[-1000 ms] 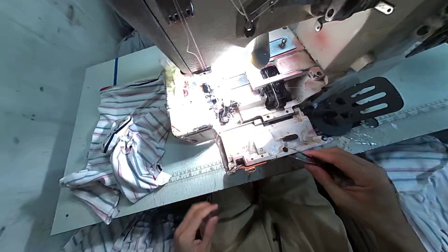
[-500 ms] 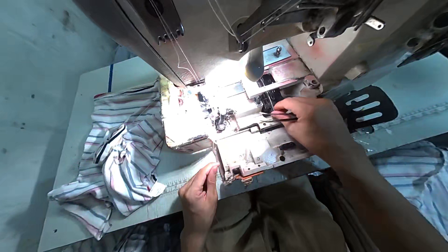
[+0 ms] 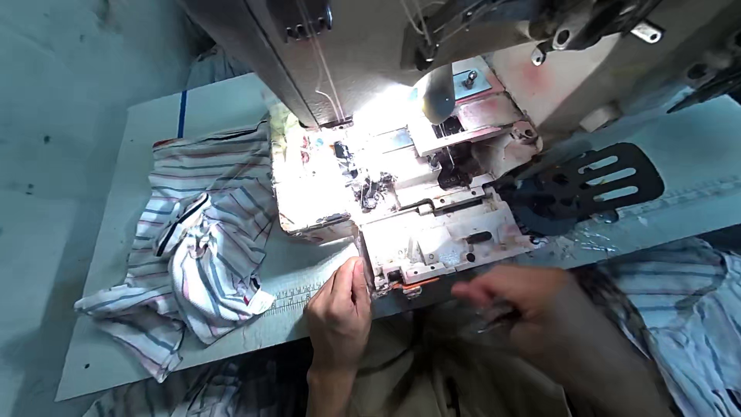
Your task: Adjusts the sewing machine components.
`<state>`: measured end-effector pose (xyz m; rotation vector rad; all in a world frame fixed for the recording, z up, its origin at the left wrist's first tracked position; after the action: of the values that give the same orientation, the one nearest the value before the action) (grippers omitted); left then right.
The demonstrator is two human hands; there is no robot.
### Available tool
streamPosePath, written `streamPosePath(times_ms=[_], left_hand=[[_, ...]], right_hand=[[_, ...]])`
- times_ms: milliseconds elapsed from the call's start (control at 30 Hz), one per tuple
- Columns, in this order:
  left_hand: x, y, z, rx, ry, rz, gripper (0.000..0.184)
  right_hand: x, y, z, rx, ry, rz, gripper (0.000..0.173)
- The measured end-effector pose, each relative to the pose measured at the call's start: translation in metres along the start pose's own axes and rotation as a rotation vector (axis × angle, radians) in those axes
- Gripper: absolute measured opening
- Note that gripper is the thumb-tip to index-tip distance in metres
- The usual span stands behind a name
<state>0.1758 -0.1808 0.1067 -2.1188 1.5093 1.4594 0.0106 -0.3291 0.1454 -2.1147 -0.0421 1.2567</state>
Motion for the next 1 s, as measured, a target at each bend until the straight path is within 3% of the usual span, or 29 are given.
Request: streamPosePath(times_ms=[100, 200, 467, 633, 833, 900, 1000], left_hand=[[0.000, -0.002, -0.009, -0.029, -0.073, -0.084, 0.030], [0.002, -0.003, -0.010, 0.003, -0.097, -0.210, 0.031], [0.000, -0.005, -0.005, 0.011, -0.036, -0.192, 0.038], [0.002, -0.002, -0.001, 0.099, -0.052, -0.136, 0.040], [0.001, -0.009, -0.004, 0.027, -0.048, -0.092, 0.043], [0.001, -0.009, -0.003, 0.029, -0.038, -0.092, 0.043], [0.002, -0.007, -0.001, 0.038, -0.031, -0.117, 0.043]], right_hand=[[0.017, -0.003, 0.019, -0.016, 0.049, 0.036, 0.048], [0.006, -0.014, -0.004, -0.045, 0.137, 0.014, 0.048], [0.015, -0.025, -0.046, -0.117, 0.150, -0.029, 0.043], [0.016, -0.020, -0.033, -0.115, 0.064, -0.093, 0.044], [0.019, -0.012, 0.000, -0.067, -0.148, -0.067, 0.042], [-0.008, -0.011, -0.014, -0.055, -0.042, -0.050, 0.032], [-0.026, 0.008, -0.057, -0.053, 0.135, 0.177, 0.019]])
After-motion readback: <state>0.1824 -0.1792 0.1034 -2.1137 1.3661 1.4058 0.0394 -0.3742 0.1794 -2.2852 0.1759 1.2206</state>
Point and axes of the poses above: each hand's wrist, its own z-axis away from the middle knuckle, its own x-axis out of the palm, y = z × x, the point moved 9 cm from there along -z, towards the middle knuckle, and after that the axes turned 6 degrees about -z, right-handed, at the moved point
